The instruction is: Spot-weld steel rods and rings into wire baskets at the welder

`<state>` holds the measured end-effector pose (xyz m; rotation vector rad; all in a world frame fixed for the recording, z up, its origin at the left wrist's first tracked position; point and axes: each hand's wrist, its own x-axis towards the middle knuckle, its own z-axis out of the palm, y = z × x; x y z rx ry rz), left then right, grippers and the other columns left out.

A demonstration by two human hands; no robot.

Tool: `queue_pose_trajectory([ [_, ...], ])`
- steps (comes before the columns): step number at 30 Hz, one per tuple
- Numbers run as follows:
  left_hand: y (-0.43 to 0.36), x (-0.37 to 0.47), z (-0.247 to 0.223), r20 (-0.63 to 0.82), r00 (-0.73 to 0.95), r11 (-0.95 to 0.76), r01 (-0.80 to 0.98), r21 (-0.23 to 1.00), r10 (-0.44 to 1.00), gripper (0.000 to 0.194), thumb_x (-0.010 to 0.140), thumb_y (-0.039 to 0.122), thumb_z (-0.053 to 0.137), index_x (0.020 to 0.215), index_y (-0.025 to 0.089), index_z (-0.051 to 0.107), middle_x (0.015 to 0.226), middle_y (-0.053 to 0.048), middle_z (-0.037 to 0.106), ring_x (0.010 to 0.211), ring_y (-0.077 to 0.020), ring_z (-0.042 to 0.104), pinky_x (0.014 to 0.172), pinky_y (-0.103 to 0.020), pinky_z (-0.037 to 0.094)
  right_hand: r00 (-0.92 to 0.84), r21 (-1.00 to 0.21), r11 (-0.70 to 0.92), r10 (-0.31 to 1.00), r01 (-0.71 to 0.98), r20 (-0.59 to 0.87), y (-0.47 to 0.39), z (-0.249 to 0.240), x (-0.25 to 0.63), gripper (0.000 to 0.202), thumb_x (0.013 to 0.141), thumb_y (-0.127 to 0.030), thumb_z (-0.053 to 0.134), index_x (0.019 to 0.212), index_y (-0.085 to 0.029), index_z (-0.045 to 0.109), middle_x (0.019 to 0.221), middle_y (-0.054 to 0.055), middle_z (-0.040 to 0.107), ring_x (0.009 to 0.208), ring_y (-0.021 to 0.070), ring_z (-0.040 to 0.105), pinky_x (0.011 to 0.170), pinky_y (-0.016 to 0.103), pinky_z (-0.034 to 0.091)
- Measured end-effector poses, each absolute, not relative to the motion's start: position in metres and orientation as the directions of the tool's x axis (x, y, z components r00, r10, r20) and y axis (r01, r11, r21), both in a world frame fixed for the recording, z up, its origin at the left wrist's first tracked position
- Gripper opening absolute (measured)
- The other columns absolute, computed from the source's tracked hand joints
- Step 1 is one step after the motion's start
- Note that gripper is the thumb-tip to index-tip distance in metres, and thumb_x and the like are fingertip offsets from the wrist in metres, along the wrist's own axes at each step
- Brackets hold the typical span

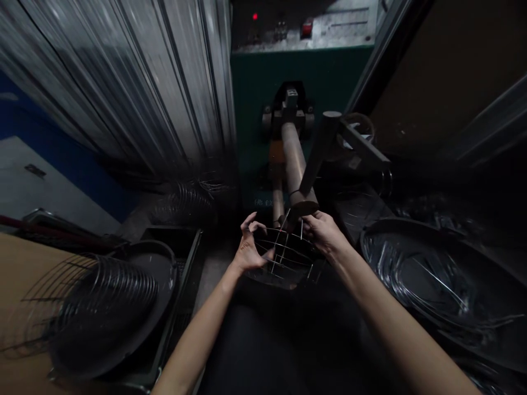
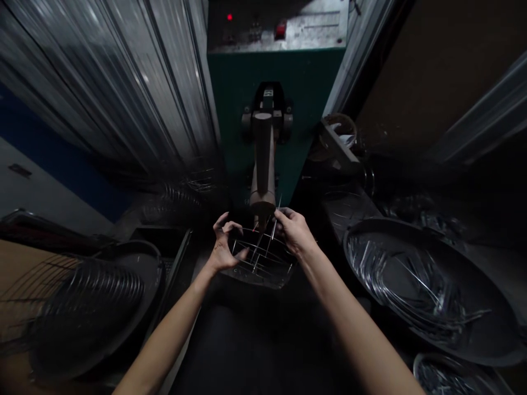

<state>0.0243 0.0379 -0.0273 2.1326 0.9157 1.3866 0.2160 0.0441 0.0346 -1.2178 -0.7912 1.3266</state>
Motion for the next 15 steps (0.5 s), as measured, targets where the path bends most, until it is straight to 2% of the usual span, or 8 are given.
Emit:
queue_pose_trajectory([
  [4, 0.038, 0.02, -0.026, 0.598, 0.266, -0.655, 0.322, 0.684, 0.756, 0.08, 0.064, 0.024, 0.069, 0.129, 0.021, 0.023, 0.093, -0.003, 0.048, 0.09, -0.0205, 0.053, 0.088, -0.044, 0.043, 0.198, -0.96, -0.156, 0.959, -0.232, -0.203, 0.05, 0.034, 0.209, 0.04, 0.05, -0.038, 0.076, 0.069, -0.02, 0.046, 0.047, -0.008, 0.042, 0.037, 0.0037, 0.031, 0.032, 0.017, 0.019],
  [7, 0.04, 0.017, -0.025, 0.597, 0.241, -0.643, 0.319, 0.696, 0.765, 0.08, 0.064, 0.025, 0.07, 0.13, 0.021, 0.024, 0.093, -0.003, 0.048, 0.089, -0.0199, 0.053, 0.086, -0.043, 0.043, 0.205, -0.973, -0.109, 0.967, -0.203, -0.151, 0.056, 0.031, 0.204, 0.039, 0.052, -0.038, 0.074, 0.068, -0.021, 0.043, 0.045, -0.008, 0.04, 0.037, 0.0055, 0.034, 0.033, 0.018, 0.024],
  [15, 0.049, 0.016, -0.032, 0.616, 0.176, -0.641, 0.207, 0.74, 0.768, 0.093, 0.063, 0.025, 0.068, 0.135, 0.019, 0.01, 0.089, -0.001, 0.048, 0.083, -0.0177, 0.053, 0.088, -0.044, 0.042, 0.161, -0.979, -0.051, 0.983, -0.199, -0.084, 0.07, 0.022, 0.201, 0.031, 0.057, -0.03, 0.066, 0.065, -0.023, 0.038, 0.046, -0.008, 0.04, 0.038, 0.0069, 0.037, 0.033, 0.019, 0.026],
])
